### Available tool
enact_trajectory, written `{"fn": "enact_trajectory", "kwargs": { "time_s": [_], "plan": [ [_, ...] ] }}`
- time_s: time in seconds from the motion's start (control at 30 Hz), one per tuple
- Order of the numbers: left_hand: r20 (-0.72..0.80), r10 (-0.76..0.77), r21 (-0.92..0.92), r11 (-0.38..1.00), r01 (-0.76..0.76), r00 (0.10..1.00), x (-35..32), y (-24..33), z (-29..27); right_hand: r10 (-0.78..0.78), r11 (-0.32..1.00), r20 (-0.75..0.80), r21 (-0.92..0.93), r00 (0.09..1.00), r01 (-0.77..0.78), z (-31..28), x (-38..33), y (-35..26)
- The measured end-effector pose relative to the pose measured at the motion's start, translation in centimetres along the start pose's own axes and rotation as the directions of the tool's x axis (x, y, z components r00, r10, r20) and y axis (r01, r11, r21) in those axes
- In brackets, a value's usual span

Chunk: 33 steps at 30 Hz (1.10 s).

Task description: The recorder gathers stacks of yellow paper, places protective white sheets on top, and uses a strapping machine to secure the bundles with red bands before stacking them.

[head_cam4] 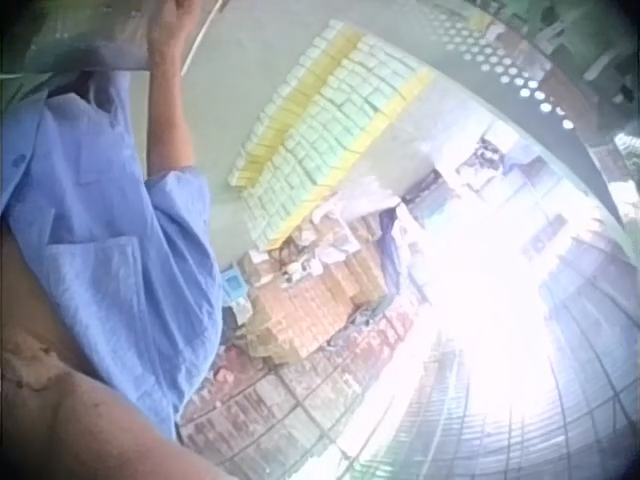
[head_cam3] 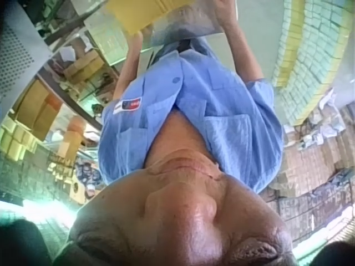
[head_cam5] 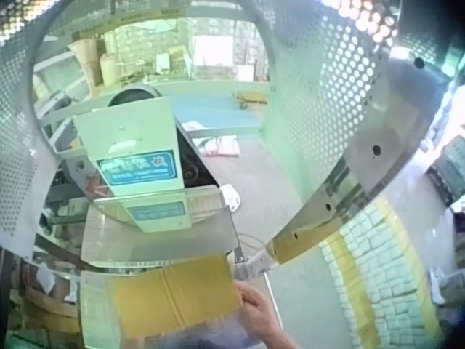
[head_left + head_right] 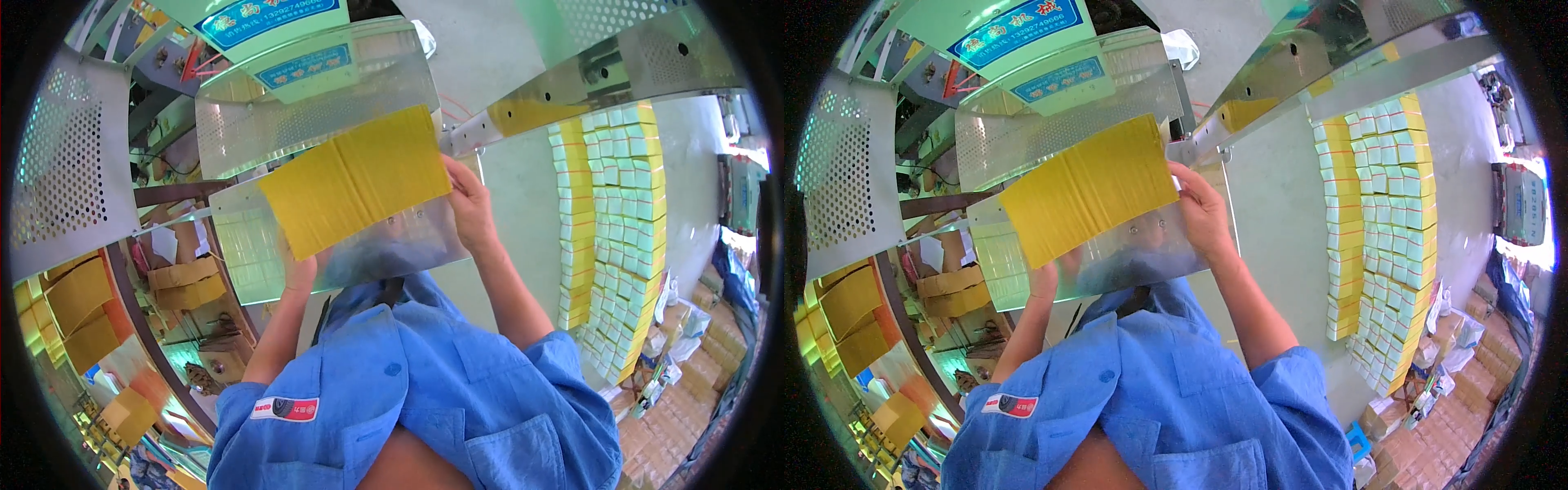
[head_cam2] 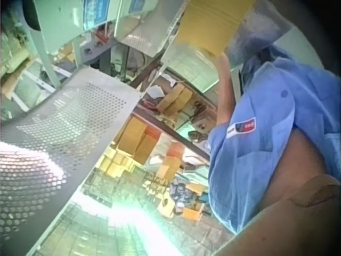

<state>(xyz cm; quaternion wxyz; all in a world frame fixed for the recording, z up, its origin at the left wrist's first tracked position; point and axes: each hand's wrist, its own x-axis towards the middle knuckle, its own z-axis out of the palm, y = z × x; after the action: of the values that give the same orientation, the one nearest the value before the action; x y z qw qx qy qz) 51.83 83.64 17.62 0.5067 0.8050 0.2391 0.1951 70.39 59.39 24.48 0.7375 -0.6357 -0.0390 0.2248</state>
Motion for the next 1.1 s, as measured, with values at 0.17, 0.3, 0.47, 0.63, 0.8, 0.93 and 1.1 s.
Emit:
{"fn": "enact_trajectory", "kwargs": {
  "time_s": [0.17,0.3,0.47,0.63,0.8,0.93,1.1],
  "plan": [
    [0.043,0.051,-0.033,0.998,-0.049,0.998,2.2,-1.5,3.7,-0.227,0.958,-0.157,-0.213,0.961,0.192,-1.8,0.2,1.3],
    [0.122,0.275,0.205,0.933,-0.295,0.954,3.9,0.3,3.6,-0.203,0.969,-0.403,-0.217,0.892,0.123,-1.5,-1.3,-1.7],
    [0.276,-0.179,-0.679,0.659,0.323,0.944,4.3,2.4,2.7,-0.658,0.385,0.297,-0.657,0.692,0.648,0.8,-3.3,-9.9],
    [0.200,-0.082,-0.670,0.715,0.197,0.976,4.4,2.8,3.0,-0.260,0.006,0.669,-0.720,0.696,0.694,7.3,1.3,-11.1],
    [0.153,-0.144,-0.782,0.587,0.209,0.978,4.3,3.0,3.5,-0.169,-0.016,0.667,-0.738,0.725,0.675,8.1,1.2,-12.5],
    [0.141,-0.197,-0.762,0.604,0.234,0.970,4.2,2.3,3.8,-0.280,0.022,0.698,-0.682,0.659,0.731,9.9,2.0,-11.8],
    [0.181,-0.276,-0.749,0.583,0.314,0.944,3.5,1.8,3.6,-0.238,0.003,0.693,-0.700,0.680,0.714,6.9,1.1,-9.8]
  ]
}}
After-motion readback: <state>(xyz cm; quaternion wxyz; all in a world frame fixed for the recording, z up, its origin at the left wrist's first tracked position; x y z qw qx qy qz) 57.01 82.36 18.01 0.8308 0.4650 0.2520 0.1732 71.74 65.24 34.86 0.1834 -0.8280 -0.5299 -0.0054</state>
